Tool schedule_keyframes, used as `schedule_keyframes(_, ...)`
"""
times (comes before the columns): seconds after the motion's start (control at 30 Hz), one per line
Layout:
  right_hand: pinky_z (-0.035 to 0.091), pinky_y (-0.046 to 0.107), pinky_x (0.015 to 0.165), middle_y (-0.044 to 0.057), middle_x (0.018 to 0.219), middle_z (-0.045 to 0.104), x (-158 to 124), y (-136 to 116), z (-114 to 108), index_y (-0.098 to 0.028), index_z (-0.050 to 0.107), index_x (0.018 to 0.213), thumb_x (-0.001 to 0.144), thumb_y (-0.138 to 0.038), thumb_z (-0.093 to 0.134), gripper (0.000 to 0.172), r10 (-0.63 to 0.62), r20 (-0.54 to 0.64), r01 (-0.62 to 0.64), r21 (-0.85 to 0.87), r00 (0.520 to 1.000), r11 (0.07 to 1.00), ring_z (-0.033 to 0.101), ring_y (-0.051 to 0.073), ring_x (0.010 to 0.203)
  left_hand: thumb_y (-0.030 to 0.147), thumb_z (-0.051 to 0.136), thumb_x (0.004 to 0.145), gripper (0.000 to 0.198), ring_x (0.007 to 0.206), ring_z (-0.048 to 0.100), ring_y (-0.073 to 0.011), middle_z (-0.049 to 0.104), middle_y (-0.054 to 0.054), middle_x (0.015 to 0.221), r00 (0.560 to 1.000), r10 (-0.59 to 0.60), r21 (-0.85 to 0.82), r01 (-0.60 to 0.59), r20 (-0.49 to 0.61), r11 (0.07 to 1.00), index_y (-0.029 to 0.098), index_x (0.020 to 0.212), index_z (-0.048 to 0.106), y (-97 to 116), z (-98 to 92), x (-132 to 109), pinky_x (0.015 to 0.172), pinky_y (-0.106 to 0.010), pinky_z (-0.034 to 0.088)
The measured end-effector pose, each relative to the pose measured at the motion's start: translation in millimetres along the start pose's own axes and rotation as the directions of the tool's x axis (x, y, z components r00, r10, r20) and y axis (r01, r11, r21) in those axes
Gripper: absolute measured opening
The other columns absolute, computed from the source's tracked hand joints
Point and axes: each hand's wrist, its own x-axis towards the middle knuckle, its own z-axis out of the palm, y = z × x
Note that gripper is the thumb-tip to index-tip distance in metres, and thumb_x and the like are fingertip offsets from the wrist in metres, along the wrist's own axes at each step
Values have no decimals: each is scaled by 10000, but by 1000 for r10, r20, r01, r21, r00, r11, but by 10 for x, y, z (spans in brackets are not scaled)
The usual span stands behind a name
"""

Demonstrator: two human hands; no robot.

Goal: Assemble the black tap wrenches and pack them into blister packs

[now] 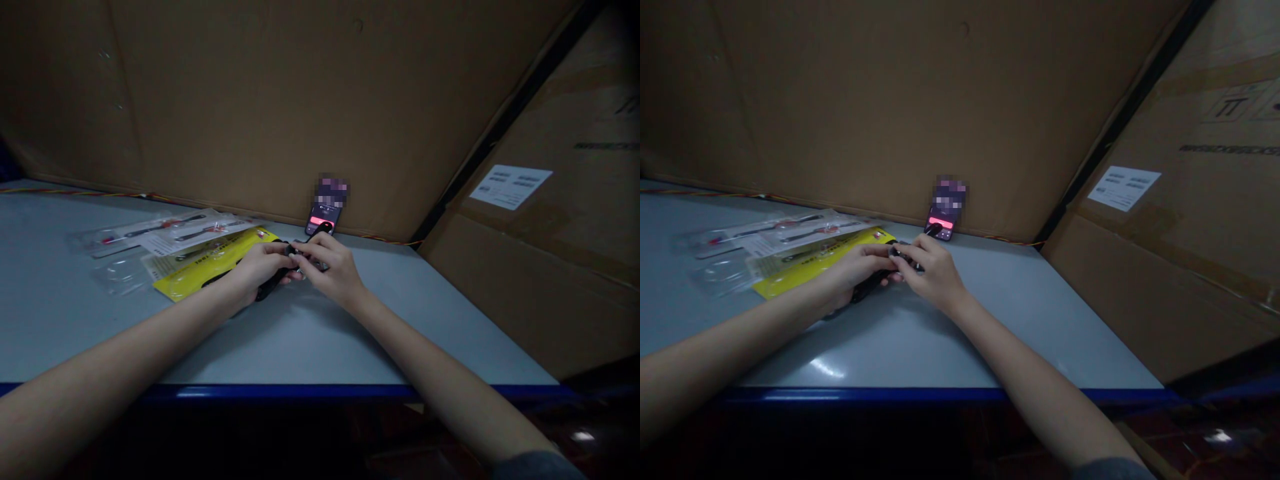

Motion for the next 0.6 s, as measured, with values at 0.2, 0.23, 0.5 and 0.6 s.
schedule_keyframes(0.2,447,261,660,34,831,627,17,35,20,-190,622,979,839,-152,516,179,45,-35,-44,24,998,999,563,131,730,47,597,698,118,521,608,-92,633,-28,602,1000,-25,-2,25,2,1000,97,798,637,-19,-9,23,426,-141,391)
schedule_keyframes(0.23,446,256,652,27,817,628,19,34,20,-191,625,944,833,-156,528,151,63,-49,-61,31,997,998,563,128,715,51,602,700,116,520,607,-91,632,-27,597,1000,-22,-3,22,9,1000,98,800,637,-22,-8,24,423,-139,388)
schedule_keyframes(0.5,443,249,602,27,734,620,24,13,12,-169,667,849,796,-215,604,94,99,-104,-88,109,990,990,561,122,661,43,594,693,139,560,610,-83,642,-27,635,1000,-19,-41,19,0,999,114,796,653,9,-7,0,454,-135,398)
schedule_keyframes(0.6,447,255,610,28,768,603,30,29,-14,-179,666,966,802,-197,591,181,47,-54,-42,98,997,994,550,118,667,73,631,670,134,558,597,-79,643,-22,637,1000,-2,-59,2,3,998,124,790,664,10,-28,6,466,-138,402)
